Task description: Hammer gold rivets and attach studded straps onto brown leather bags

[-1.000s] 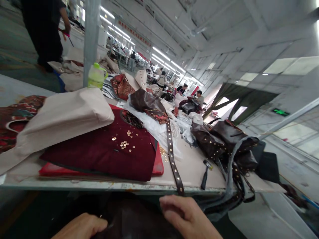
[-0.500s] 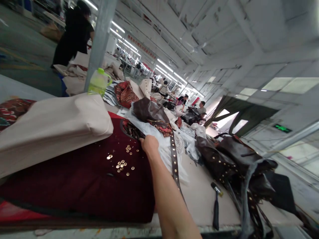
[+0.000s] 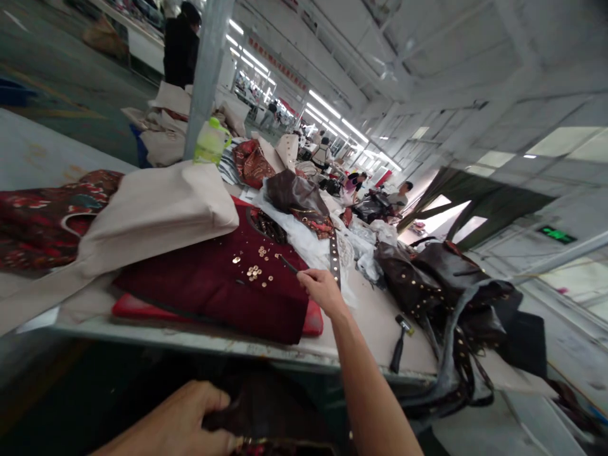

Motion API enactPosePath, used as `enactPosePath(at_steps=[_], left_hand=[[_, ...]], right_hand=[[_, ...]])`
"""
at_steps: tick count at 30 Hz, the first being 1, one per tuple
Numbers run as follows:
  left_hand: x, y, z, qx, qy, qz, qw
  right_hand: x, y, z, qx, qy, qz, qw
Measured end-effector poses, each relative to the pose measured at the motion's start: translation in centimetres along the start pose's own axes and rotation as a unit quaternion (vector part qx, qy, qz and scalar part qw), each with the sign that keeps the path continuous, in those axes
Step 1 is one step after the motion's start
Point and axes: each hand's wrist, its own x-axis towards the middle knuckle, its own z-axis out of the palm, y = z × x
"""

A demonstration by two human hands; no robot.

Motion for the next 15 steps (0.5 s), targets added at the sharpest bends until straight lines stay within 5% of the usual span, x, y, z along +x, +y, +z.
enactPosePath(at_steps=[8,15], left_hand=[[-1.9,3.4,-0.2,-0.049,-0.019,-0.018,0.998],[-2.8,4.6,0.3,-0.046,-0.036,-0.013,0.998]], right_hand=[[-18.4,1.5,-1.0,0.27,-0.104,0.069,0.955],[-25.5,2.5,0.4,0.288,-0.103,0.128,0.943]])
